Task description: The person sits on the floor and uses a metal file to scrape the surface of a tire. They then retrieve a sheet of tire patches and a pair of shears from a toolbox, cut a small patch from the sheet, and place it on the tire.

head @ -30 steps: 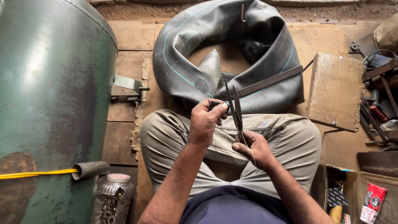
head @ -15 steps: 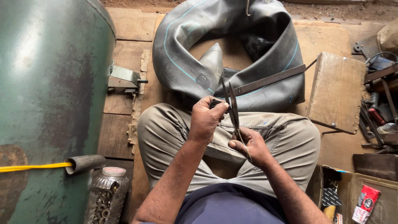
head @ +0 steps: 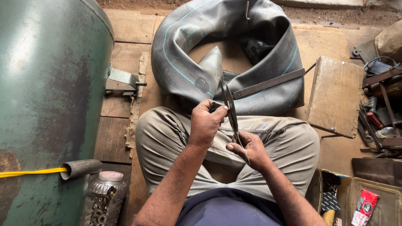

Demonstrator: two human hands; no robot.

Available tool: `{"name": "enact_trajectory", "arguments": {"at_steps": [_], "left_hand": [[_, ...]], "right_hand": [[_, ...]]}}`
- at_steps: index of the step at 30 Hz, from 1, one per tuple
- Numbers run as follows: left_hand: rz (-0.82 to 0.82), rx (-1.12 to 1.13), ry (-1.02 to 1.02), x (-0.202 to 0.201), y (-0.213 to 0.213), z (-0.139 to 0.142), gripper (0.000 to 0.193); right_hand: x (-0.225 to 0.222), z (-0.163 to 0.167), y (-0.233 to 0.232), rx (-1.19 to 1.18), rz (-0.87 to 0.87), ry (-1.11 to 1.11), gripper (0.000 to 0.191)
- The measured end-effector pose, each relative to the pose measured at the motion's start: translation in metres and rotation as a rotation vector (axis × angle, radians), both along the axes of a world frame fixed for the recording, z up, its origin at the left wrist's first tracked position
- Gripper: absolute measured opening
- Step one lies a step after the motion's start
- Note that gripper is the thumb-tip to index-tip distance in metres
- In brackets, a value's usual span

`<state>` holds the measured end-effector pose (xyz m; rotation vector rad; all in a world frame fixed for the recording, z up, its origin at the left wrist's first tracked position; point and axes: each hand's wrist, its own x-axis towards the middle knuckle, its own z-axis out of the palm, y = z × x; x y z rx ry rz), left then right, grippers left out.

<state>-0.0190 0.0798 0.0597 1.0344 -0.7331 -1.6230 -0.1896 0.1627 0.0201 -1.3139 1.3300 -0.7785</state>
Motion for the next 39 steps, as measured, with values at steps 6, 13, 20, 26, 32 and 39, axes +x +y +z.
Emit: {"name": "enact_trajectory", "arguments": {"at_steps": [6,13,20,26,32,39], "left_hand": [[-0.008,0.013,-0.025,0.001,0.0,0.002,0.007],[0.011,0.052,-0.014,0.001,-0.001,0.002,0.007],[0.035,0.005,0.092,0.003,-0.01,0.009,0.023],[0.012,-0.006,0.072,0.003,-0.01,0.023,0.02],[0.018,-0.054,0.054,0.002,-0.005,0.023,0.013],[0.016,-0.035,0.089,0.0,0.004,0.015,0.013]], "right_hand": [[-0.001,-0.01,0.003,0.043,-0.042,0.03,0.041],[-0.011,-0.04,0.002,0.011,-0.156,-0.302,0.038],[-0.022,-0.052,-0.005,-0.011,-0.21,-0.444,0.041],[-0.011,-0.047,0.001,0.006,-0.124,-0.328,0.037],[-0.004,-0.04,0.007,0.012,-0.066,-0.217,0.035],[-0.003,-0.025,0.013,0.052,-0.068,-0.204,0.038]]}}
